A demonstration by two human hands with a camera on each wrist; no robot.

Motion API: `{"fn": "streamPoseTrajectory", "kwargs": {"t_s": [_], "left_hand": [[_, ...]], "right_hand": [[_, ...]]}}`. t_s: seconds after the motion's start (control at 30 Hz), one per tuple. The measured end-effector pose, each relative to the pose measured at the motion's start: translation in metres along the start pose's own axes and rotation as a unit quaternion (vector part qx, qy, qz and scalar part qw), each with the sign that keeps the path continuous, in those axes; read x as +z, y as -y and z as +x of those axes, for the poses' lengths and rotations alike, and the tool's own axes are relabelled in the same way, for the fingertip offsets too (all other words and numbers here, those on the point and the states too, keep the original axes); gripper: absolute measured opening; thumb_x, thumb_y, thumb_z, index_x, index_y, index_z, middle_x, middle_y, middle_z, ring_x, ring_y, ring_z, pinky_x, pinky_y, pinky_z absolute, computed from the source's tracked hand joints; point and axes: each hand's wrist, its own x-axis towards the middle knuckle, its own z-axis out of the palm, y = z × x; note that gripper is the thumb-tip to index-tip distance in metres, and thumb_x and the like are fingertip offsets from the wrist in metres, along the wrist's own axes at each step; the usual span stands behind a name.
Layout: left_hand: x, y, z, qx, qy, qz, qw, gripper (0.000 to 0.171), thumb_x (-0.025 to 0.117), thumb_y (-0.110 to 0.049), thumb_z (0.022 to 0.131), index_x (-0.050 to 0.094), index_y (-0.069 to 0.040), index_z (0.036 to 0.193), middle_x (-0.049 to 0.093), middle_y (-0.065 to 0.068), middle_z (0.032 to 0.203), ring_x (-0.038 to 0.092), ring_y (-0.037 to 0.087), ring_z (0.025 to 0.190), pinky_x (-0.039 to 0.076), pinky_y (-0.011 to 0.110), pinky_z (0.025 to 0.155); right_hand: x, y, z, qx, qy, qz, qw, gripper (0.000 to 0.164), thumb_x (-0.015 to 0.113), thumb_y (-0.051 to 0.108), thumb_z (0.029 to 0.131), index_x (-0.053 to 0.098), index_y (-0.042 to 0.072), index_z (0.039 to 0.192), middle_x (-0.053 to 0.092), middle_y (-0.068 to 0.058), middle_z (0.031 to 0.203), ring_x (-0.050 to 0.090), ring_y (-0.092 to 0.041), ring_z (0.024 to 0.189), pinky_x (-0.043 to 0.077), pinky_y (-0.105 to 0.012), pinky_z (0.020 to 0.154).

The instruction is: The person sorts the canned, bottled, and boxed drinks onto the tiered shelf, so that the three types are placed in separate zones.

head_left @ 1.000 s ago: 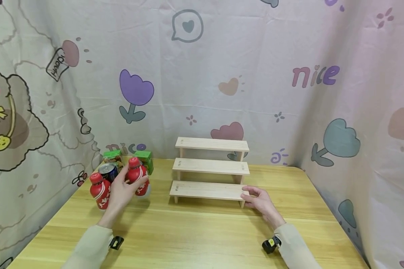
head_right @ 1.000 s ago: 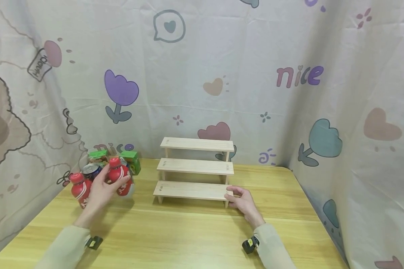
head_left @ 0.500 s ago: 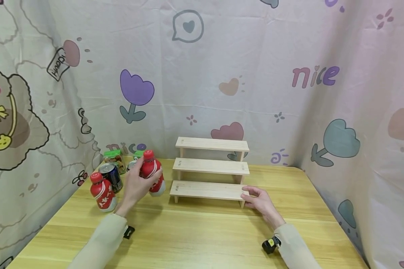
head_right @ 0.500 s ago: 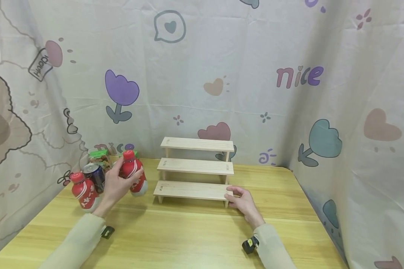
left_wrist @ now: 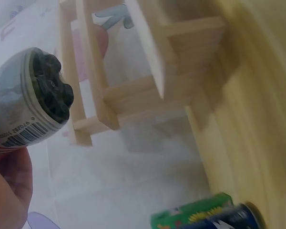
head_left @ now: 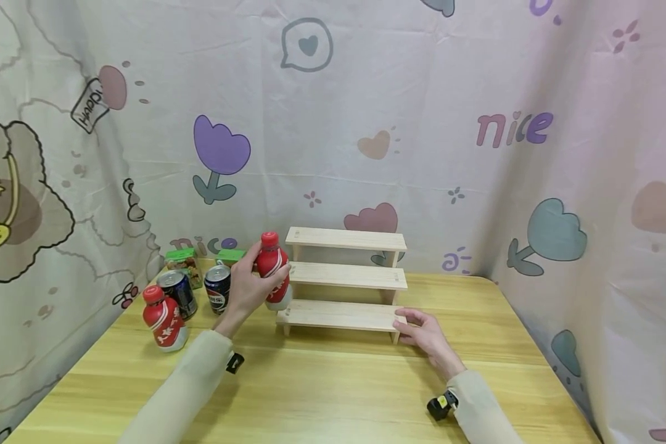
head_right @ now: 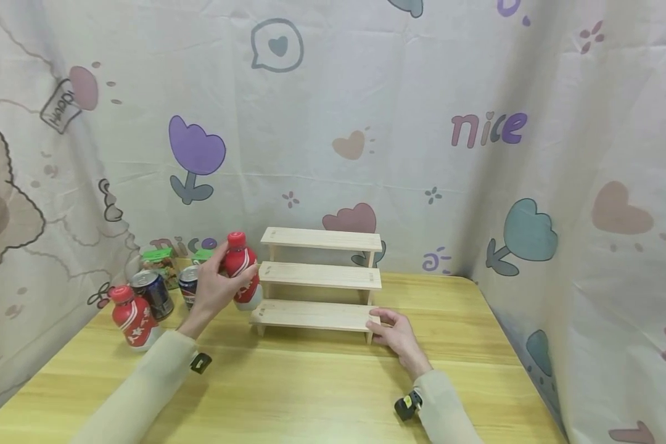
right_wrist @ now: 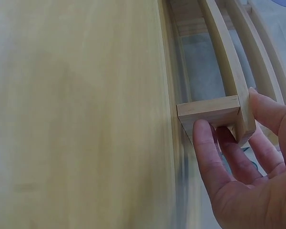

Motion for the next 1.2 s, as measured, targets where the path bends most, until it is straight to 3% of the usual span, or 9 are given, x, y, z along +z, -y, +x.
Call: {"fn": "streamPoseTrajectory", "kwargs": {"t_s": [0.2, 0.57, 0.73, 1.0, 1.2], "left_hand": [[0.011, -0.008, 0.008, 0.007, 0.012, -0.019, 0.9997, 0.047, 0.079, -0.027, 0.081, 0.060, -0.014, 0.121, 0.069, 0.012, 0.103, 0.066, 0.025, 0.085, 0.060, 0.045, 0.067], [0.040, -0.016, 0.030, 0.037, 0.011, -0.030, 0.9988, 0.050, 0.079, -0.028, 0.080, 0.059, -0.013, 0.123, 0.070, 0.010, 0.104, 0.067, 0.025, 0.086, 0.060, 0.043, 0.070], [0.056, -0.018, 0.037, 0.023, 0.021, -0.054, 0.9980, 0.048, 0.079, -0.029, 0.082, 0.059, -0.013, 0.122, 0.069, 0.009, 0.103, 0.066, 0.024, 0.085, 0.060, 0.041, 0.069], [0.082, -0.022, 0.048, 0.015, 0.062, -0.055, 0.9964, 0.055, 0.078, -0.035, 0.083, 0.055, -0.020, 0.130, 0.064, 0.004, 0.110, 0.063, 0.021, 0.093, 0.059, 0.039, 0.075], [0.094, -0.031, 0.056, 0.003, 0.069, -0.066, 0.9954, 0.057, 0.077, -0.037, 0.083, 0.053, -0.022, 0.133, 0.063, 0.003, 0.115, 0.062, 0.021, 0.099, 0.059, 0.040, 0.078]], "right_hand": [[0.004, -0.001, 0.000, 0.003, 0.003, 0.003, 1.000, 0.042, 0.074, 0.013, 0.088, 0.062, 0.001, 0.126, 0.050, -0.024, 0.140, 0.066, -0.019, 0.098, 0.059, -0.039, 0.083], [-0.003, 0.005, 0.004, 0.004, 0.012, -0.006, 1.000, 0.044, 0.073, 0.013, 0.089, 0.059, 0.000, 0.128, 0.046, -0.025, 0.144, 0.066, -0.019, 0.100, 0.058, -0.040, 0.086], [-0.003, 0.006, 0.005, 0.006, 0.016, -0.003, 1.000, 0.044, 0.073, 0.013, 0.089, 0.059, 0.000, 0.129, 0.047, -0.025, 0.141, 0.066, -0.017, 0.097, 0.058, -0.039, 0.085], [-0.004, 0.004, 0.003, 0.005, 0.009, 0.006, 1.000, 0.044, 0.072, 0.011, 0.089, 0.059, -0.001, 0.129, 0.047, -0.025, 0.141, 0.066, -0.017, 0.095, 0.059, -0.038, 0.084], [-0.002, 0.001, 0.001, 0.009, 0.008, 0.017, 1.000, 0.046, 0.073, 0.010, 0.087, 0.058, -0.002, 0.130, 0.049, -0.026, 0.139, 0.067, -0.019, 0.094, 0.058, -0.040, 0.085]]}}
